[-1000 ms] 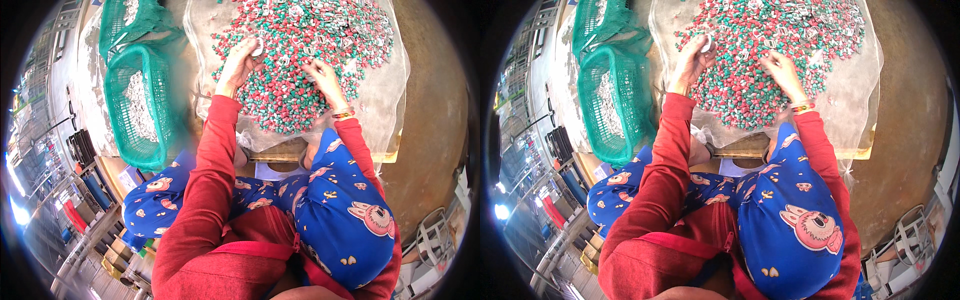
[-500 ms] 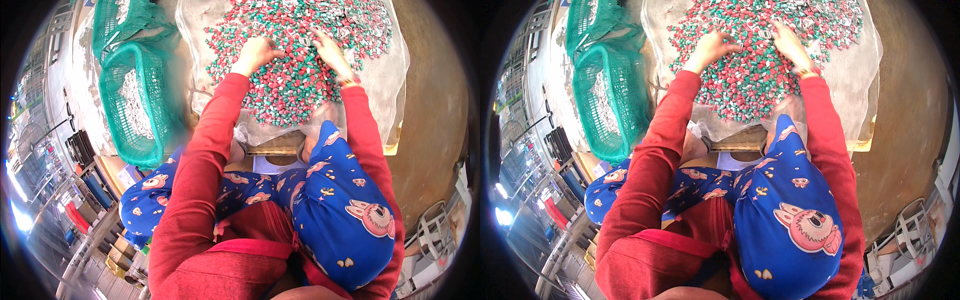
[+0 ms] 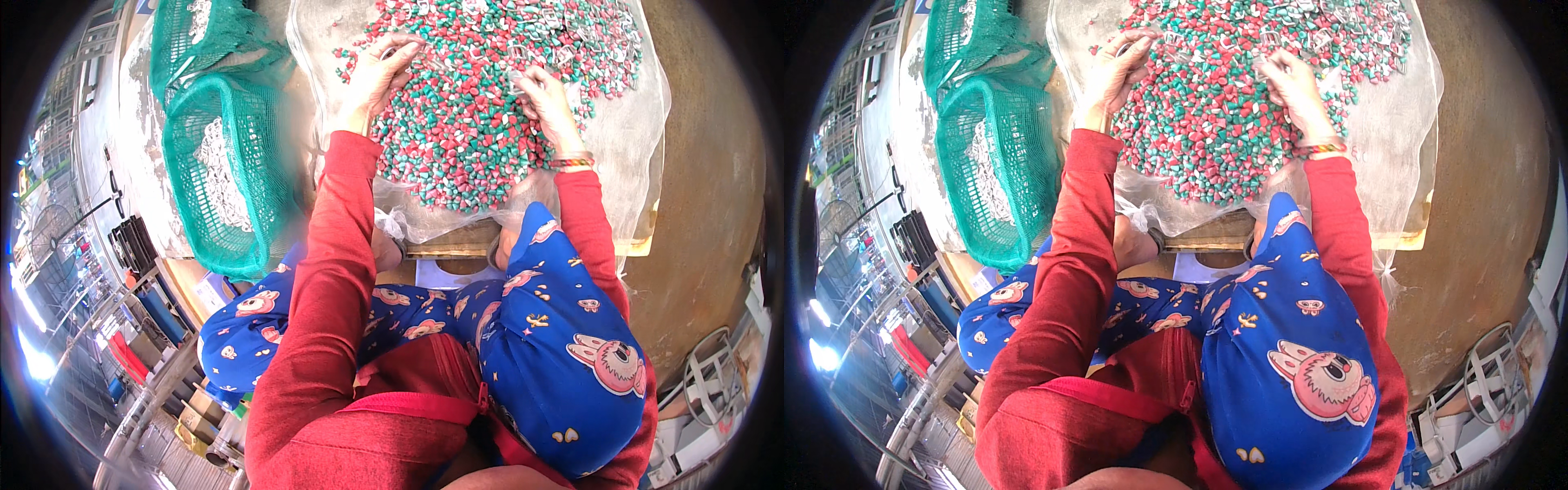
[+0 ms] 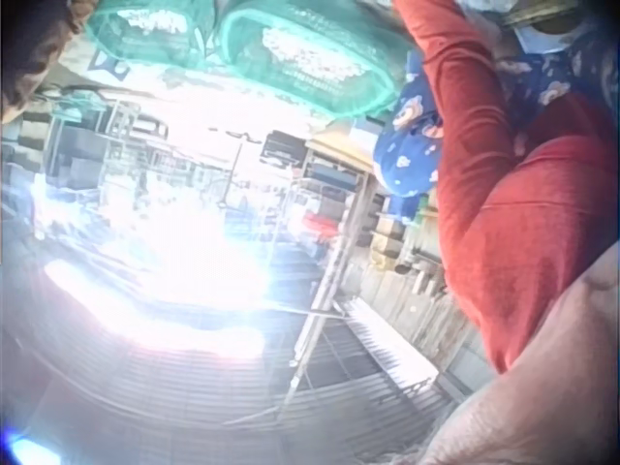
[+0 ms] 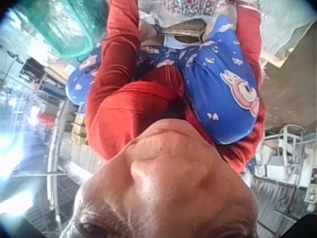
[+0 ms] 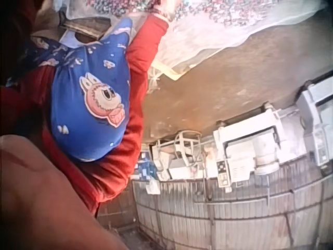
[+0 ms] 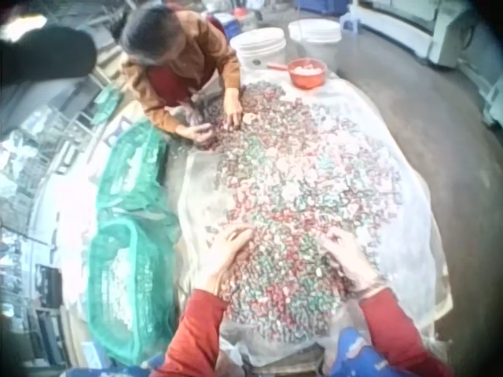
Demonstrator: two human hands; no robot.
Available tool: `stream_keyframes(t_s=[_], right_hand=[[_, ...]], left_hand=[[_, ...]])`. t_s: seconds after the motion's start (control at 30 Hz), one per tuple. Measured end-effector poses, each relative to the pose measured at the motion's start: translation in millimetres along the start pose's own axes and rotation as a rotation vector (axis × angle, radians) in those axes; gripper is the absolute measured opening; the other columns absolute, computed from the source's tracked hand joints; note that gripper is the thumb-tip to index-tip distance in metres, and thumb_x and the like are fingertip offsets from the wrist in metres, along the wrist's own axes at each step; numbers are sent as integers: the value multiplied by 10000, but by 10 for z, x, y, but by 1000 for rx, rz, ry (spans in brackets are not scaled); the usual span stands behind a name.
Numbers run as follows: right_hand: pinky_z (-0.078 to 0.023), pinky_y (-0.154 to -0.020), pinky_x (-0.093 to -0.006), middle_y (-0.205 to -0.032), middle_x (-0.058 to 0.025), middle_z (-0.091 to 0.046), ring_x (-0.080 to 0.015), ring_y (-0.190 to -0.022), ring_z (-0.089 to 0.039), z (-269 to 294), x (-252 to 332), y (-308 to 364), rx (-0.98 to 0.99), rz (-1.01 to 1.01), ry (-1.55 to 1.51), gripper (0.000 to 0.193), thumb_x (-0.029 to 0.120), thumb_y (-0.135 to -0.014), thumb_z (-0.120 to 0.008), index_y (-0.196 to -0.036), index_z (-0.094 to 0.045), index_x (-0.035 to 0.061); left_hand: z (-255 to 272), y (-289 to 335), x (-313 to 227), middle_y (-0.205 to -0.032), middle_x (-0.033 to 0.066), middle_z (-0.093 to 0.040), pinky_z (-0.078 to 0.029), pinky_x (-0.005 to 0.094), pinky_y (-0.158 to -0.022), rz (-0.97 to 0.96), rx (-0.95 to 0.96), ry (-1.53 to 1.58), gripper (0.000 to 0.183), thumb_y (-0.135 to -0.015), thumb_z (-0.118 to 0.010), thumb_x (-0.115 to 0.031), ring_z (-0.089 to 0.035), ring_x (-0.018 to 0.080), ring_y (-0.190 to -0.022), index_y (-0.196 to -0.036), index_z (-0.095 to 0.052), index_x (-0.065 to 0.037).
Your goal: The person trims metal pieces using a hand tool, then sorts through a pile of colorful stones and metal pieces by hand to gather the metal pieces.
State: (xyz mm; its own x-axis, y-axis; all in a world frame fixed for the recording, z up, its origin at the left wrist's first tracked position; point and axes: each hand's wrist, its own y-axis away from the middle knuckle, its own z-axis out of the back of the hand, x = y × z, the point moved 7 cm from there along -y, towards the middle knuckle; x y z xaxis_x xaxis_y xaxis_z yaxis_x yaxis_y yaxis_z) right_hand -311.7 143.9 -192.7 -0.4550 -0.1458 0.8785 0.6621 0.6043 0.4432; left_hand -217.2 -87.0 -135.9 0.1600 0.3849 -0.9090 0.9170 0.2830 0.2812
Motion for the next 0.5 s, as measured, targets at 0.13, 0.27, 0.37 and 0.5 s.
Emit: stream_keyframes(t_s=[0.13, 0.27, 0.37, 0.5], right_hand=[[-391, -481, -177, -836, -46, -582, -86, -658, -557, 62, 126, 81, 56, 32, -362, 138, 85, -824, -611, -789, -478, 75], [-486, -572, -225, -907, -106, -604, -138, -707, -599, -8, 237, 62, 67, 40, -355, 275, 30, -821, -587, -1083, -505, 7], [-507, -631, -234, -936, -74, -597, -139, -715, -599, -27, 297, 53, 103, 25, -401, 359, 75, -835, -581, -1178, -495, 17], [-422, -519, -214, -776, 3, -534, -88, -611, -511, -94, 322, -105, 92, -59, -208, 343, 190, -839, -603, -1153, -543, 65]], left_hand=[[-1, -129, 210, -729, -30, -490, -273, 173, -453, -7, 85, 348, 135, -856, -613, -115, -384, 31, -568, -967, -612, -38], [231, -414, 568, -728, 85, -611, -486, 349, -608, -65, -169, -1083, 465, -757, -680, -437, -614, 232, -700, -966, -610, -28], [118, -443, 824, -815, 188, -631, -480, 417, -706, 3, -129, -1416, 487, -761, -660, -451, -623, 343, -798, -951, -596, -7], [100, -368, 604, -800, 157, -617, -465, 387, -722, 18, -137, -1068, 423, -862, -560, -389, -609, 278, -765, -938, -573, 27]])
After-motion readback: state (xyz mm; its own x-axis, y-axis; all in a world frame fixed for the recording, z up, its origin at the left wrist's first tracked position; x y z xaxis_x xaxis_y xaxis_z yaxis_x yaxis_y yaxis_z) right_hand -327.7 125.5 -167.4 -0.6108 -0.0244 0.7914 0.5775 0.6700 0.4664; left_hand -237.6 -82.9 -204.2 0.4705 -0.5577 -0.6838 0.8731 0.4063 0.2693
